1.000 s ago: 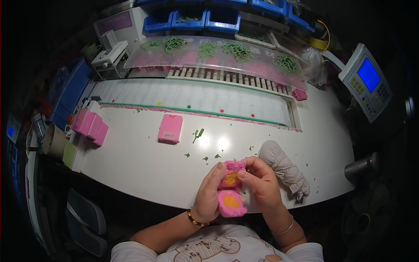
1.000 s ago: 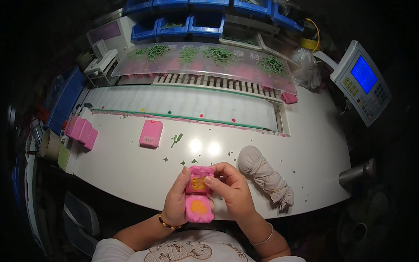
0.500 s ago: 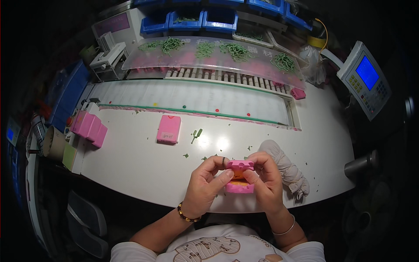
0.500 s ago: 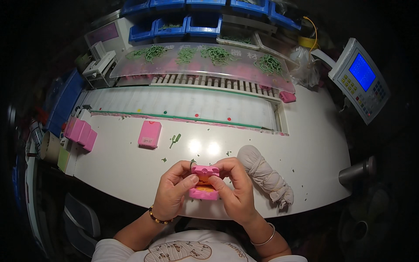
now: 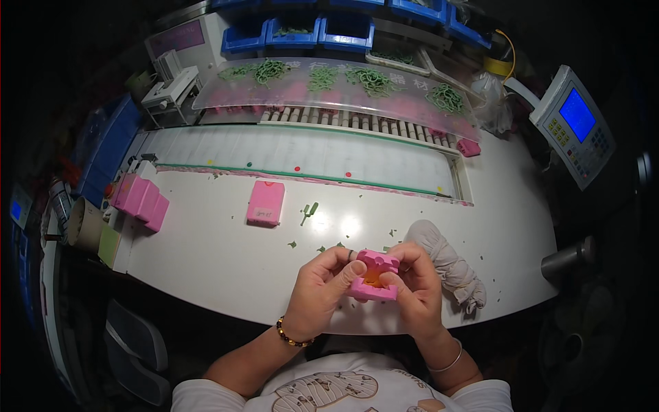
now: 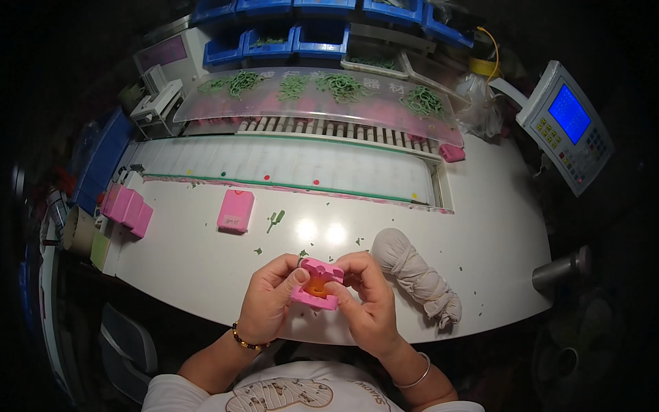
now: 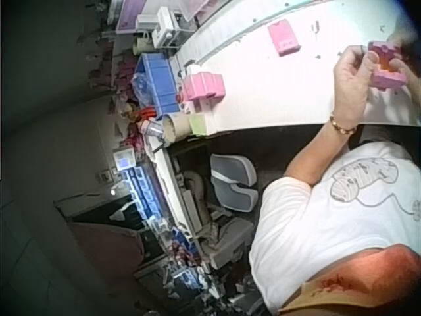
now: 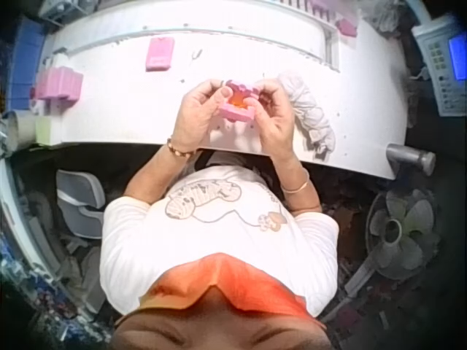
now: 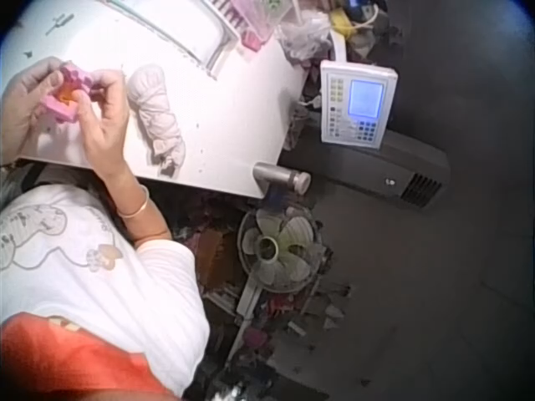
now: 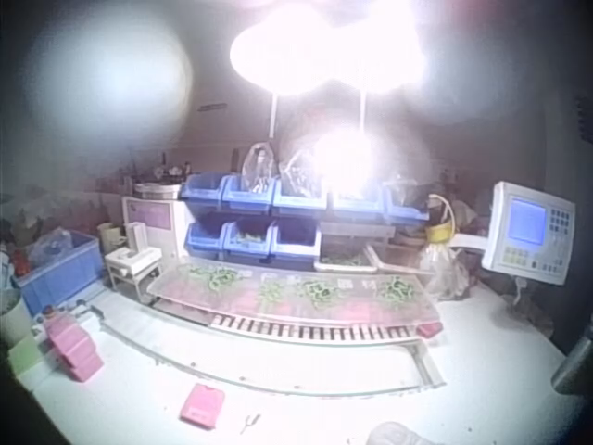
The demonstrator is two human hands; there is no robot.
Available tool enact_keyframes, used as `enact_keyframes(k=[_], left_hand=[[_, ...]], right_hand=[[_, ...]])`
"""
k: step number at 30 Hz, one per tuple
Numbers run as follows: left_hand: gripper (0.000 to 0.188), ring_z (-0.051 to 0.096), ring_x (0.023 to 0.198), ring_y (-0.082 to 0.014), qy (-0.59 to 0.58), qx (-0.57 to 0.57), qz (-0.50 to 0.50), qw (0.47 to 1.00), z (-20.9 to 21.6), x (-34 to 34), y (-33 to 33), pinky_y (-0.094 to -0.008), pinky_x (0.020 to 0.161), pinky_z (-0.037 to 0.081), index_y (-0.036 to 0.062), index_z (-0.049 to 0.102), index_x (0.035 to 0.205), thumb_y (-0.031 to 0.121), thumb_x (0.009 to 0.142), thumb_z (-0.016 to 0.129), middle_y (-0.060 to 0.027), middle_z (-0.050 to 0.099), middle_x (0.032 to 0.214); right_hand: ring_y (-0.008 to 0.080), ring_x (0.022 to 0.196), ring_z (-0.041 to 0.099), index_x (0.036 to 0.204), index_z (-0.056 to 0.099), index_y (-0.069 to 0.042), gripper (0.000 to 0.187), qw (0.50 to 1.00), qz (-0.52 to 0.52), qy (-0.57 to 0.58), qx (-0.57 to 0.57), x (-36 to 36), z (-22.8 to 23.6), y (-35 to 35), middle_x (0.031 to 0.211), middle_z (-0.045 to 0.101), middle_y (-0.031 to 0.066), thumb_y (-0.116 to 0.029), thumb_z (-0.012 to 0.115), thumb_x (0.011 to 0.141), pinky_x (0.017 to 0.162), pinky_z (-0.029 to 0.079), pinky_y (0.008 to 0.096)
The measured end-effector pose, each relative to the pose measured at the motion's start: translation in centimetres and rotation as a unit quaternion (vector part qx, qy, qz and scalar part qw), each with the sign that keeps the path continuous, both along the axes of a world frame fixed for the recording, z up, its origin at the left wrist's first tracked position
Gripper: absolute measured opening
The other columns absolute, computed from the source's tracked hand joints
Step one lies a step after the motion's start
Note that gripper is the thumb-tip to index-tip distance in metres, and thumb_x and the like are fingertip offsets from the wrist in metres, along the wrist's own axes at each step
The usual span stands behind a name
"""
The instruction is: Assembling small colorful components into a pink mold and cleaning the final product.
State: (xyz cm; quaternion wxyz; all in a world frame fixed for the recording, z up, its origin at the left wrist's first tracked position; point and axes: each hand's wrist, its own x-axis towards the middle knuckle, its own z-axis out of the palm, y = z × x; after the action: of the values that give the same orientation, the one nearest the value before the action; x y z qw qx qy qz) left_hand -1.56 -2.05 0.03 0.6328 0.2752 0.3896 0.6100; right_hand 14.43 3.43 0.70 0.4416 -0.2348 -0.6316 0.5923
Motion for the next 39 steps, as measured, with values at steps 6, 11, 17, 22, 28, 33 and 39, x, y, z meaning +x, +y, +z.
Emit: enact_keyframes(k=[6, 11, 17, 22, 28, 33, 39], left_hand=[[0.025, 0.050, 0.075, -0.0026, 0.010, 0.034, 0.038, 0.999, -1.1, 0.0, 0.2, -0.0184, 0.068, 0.043, 0.0028, 0.062, 0.095, 0.028, 0.096, 0.060, 0.0020, 0.060, 0.082], [0.021, 0.054, 0.079, -0.0045, -0.082, 0.035, 0.026, 0.996, -0.7, -0.2, 0.0, -0.0195, 0.071, 0.045, 0.0023, 0.061, 0.099, 0.023, 0.095, 0.062, 0.0002, 0.061, 0.090], [0.024, 0.056, 0.106, -0.0118, 0.024, 0.093, 0.037, 0.995, 0.9, 0.1, 0.0, -0.0260, 0.086, 0.052, -0.0014, 0.055, 0.112, 0.002, 0.090, 0.064, -0.0068, 0.058, 0.110], [0.024, 0.054, 0.111, -0.0123, 0.047, 0.116, 0.030, 0.992, 0.7, -0.1, -0.4, -0.0256, 0.088, 0.052, -0.0018, 0.056, 0.113, 0.000, 0.090, 0.062, -0.0073, 0.057, 0.112], [0.019, 0.055, 0.102, -0.0101, -0.019, 0.076, 0.009, 0.997, 0.2, -0.4, -0.5, -0.0233, 0.084, 0.048, -0.0011, 0.057, 0.110, 0.004, 0.091, 0.060, -0.0054, 0.060, 0.105], [0.018, 0.055, 0.094, -0.0086, -0.075, 0.043, -0.014, 0.996, 0.3, -0.6, -0.5, -0.0234, 0.086, 0.043, -0.0008, 0.057, 0.108, 0.008, 0.093, 0.056, -0.0045, 0.061, 0.101], [0.017, 0.055, 0.096, -0.0092, -0.096, 0.031, -0.006, 0.995, 1.0, -0.1, -0.5, -0.0253, 0.089, 0.044, -0.0006, 0.055, 0.108, 0.008, 0.093, 0.053, -0.0050, 0.059, 0.103]], right_hand=[[0.0139, 0.096, 0.054, 0.110, 0.051, 0.003, 0.020, 0.999, 0.004, 0.003, 0.044, 0.0, 0.1, -0.5, 0.106, 0.051, 0.0094, 0.001, 0.057, 0.091, 0.088, 0.046, 0.0269], [0.0141, 0.095, 0.054, 0.110, 0.051, 0.003, 0.020, 0.998, 0.014, 0.017, 0.053, -0.2, 0.4, -0.5, 0.106, 0.051, 0.0098, 0.000, 0.058, 0.091, 0.089, 0.046, 0.0270], [0.0134, 0.095, 0.055, 0.110, 0.051, 0.003, 0.020, 0.999, -0.023, 0.008, 0.047, 0.1, 0.4, 0.0, 0.105, 0.051, 0.0091, 0.002, 0.058, 0.091, 0.088, 0.047, 0.0258], [0.0129, 0.094, 0.056, 0.110, 0.051, 0.003, 0.022, 0.998, -0.033, 0.005, 0.049, 0.0, 0.5, 0.0, 0.105, 0.051, 0.0084, 0.005, 0.058, 0.089, 0.086, 0.047, 0.0244], [0.0124, 0.087, 0.056, 0.107, 0.055, 0.002, 0.019, 0.995, -0.039, -0.025, 0.094, 0.0, 0.5, 0.0, 0.101, 0.054, 0.0086, 0.004, 0.061, 0.088, 0.077, 0.047, 0.0233], [0.0120, 0.081, 0.055, 0.105, 0.056, 0.001, 0.019, 0.992, -0.046, -0.042, 0.107, -0.2, 0.4, -0.2, 0.098, 0.055, 0.0088, 0.003, 0.062, 0.087, 0.072, 0.047, 0.0232], [0.0122, 0.076, 0.052, 0.103, 0.057, 0.000, 0.019, 0.989, -0.080, -0.043, 0.118, -0.5, 0.1, -0.4, 0.096, 0.055, 0.0086, 0.001, 0.063, 0.086, 0.067, 0.044, 0.0232]])
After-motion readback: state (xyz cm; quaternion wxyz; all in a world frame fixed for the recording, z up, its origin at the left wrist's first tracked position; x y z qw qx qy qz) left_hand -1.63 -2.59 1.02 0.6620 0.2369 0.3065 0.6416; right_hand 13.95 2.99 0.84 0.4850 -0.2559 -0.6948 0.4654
